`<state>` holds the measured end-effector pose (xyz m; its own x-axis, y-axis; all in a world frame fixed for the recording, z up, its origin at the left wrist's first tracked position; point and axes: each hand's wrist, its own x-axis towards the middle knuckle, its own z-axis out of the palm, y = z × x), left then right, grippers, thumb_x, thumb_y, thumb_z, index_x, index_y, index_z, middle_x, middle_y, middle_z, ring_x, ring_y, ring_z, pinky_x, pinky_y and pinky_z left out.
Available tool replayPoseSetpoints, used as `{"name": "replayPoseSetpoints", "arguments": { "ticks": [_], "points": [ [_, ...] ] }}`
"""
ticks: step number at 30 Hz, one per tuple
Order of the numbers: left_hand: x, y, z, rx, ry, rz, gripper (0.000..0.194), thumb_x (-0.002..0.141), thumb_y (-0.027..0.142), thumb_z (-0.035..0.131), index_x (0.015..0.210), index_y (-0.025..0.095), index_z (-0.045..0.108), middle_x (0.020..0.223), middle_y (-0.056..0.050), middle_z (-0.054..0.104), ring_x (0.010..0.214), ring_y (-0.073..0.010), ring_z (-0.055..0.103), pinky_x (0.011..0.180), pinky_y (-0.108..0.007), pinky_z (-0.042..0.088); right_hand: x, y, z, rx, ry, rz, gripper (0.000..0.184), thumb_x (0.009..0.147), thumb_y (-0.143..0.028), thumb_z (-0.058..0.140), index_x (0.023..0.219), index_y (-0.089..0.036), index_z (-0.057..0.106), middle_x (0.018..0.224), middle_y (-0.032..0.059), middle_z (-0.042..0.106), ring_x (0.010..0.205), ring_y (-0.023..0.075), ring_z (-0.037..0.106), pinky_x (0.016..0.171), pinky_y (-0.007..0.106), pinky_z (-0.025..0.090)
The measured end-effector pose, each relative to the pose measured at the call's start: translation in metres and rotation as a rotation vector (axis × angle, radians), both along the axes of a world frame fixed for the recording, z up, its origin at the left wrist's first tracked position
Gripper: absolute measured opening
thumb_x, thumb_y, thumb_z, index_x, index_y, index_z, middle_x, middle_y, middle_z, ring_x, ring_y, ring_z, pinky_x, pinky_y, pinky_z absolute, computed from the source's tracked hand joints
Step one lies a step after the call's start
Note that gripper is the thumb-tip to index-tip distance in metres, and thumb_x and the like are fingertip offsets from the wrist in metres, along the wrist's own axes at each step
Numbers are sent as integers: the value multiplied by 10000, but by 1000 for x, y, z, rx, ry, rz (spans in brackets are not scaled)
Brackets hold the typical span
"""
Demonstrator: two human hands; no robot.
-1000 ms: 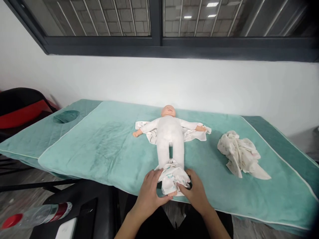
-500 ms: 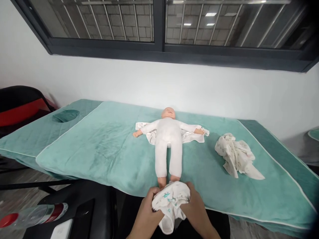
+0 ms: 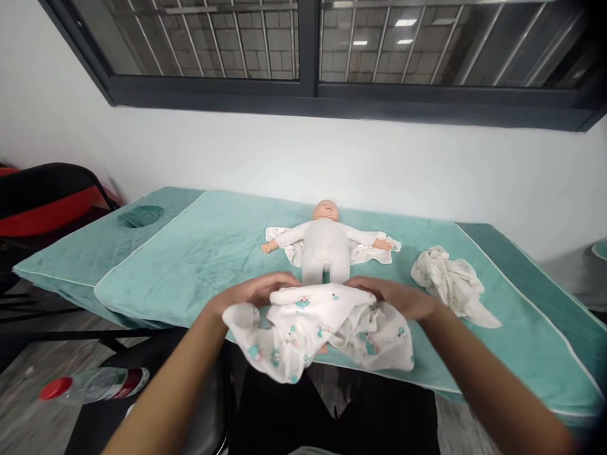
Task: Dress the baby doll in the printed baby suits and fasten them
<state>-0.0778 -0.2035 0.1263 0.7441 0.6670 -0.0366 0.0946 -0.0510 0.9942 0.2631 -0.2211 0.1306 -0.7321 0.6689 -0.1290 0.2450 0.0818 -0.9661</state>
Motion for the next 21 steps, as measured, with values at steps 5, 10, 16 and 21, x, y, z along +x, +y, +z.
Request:
{"name": "replayPoseSetpoints", "arguments": {
  "ticks": [5,10,16,21],
  "points": [
    [2,38,56,98,423,-312,644,589,399,838,1190,227,685,1207,-86,688,1124,-315,635,883,-366,536,5,37,63,99,-347,272,637,531,-210,827,1155,-198,700,1149,70,693,1009,238,654,766,298,510],
    [9,61,103,394,561,-23,445,575,316,852,985,194,727,1000,-36,710,944,-235,702,734,-266,550,0,64,107,309,-387,19,333,554,-307,851,811,-144,716,807,18,677,722,177,650,612,269,482],
    [45,74,131,900,276,637,234,839,306,625,997,135,656,1000,-21,674,989,-172,653,854,-289,506,-1,118,122,601,-40,-424,359,846,-480,642,836,-122,668,1079,39,606,1007,205,621,807,381,492],
    [90,76,135,887,-131,702,361,946,391,408,1177,151,548,1121,10,612,1101,-159,632,861,-307,481,-49,135,110,550,298,-469,504,965,-482,387,999,-24,596,1073,46,534,1059,222,610,789,434,488]
  ]
}}
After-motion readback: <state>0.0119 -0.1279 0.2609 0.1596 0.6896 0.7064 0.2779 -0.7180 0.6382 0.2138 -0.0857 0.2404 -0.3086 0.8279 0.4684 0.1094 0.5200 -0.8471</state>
